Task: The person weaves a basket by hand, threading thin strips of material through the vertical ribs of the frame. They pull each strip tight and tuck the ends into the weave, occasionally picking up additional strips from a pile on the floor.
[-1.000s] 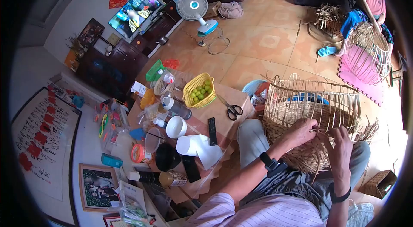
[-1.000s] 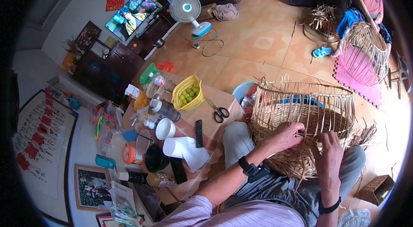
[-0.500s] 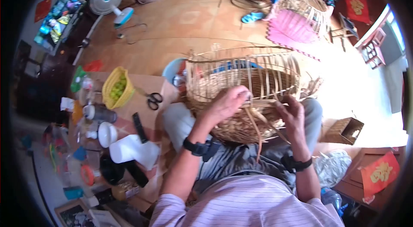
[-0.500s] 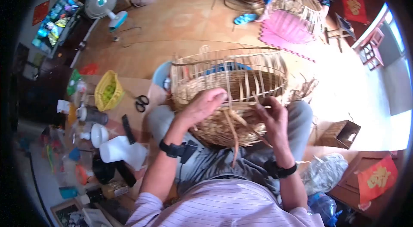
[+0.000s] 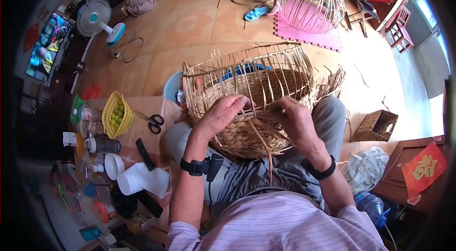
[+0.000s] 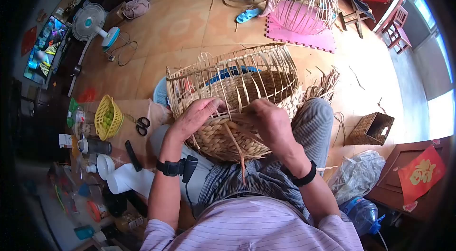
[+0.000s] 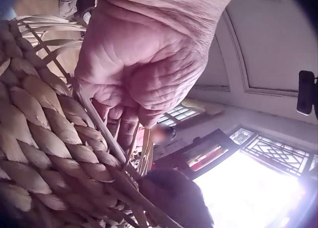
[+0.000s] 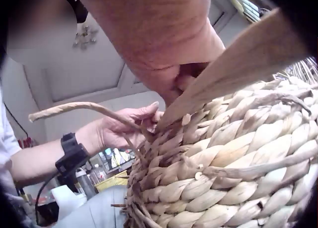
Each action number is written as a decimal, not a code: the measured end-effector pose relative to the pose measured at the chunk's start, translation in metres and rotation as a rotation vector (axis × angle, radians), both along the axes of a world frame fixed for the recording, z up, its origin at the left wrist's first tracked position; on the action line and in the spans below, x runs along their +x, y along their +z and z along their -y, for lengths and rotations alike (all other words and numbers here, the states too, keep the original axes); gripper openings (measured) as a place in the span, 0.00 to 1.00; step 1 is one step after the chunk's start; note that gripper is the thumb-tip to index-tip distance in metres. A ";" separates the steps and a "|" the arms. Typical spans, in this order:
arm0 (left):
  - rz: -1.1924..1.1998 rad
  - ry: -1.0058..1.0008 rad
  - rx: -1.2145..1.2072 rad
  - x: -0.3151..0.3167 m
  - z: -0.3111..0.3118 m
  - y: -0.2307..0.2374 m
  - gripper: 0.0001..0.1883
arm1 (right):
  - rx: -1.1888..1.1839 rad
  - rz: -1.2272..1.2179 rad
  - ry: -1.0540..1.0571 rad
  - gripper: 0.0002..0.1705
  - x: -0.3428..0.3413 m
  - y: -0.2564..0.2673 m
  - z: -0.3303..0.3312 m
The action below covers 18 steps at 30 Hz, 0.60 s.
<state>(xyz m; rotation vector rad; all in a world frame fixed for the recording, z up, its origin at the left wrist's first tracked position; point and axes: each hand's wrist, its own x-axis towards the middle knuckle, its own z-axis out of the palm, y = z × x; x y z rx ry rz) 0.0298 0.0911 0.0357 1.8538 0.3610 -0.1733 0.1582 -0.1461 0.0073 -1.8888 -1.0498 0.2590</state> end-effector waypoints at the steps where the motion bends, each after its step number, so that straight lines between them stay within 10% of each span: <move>1: -0.005 0.002 0.001 0.000 0.001 0.002 0.29 | 0.126 -0.158 -0.010 0.12 0.002 0.000 0.003; 5: 0.013 -0.049 0.003 0.001 -0.001 0.009 0.21 | 0.585 -1.288 -0.092 0.06 0.022 -0.025 0.051; 11: -0.044 -0.167 0.320 0.005 -0.002 0.029 0.15 | 0.079 -1.039 0.270 0.18 -0.019 -0.013 0.063; 13: -0.021 -0.150 0.317 0.001 0.000 0.028 0.17 | 0.032 -1.064 0.002 0.19 -0.009 -0.016 0.080; 15: -0.013 -0.129 0.224 -0.002 -0.005 0.016 0.18 | 0.533 -1.071 -0.080 0.21 0.014 -0.023 0.084; 18: -0.032 -0.114 0.177 -0.002 -0.002 0.023 0.17 | 0.239 -1.038 -0.111 0.28 0.023 -0.023 0.109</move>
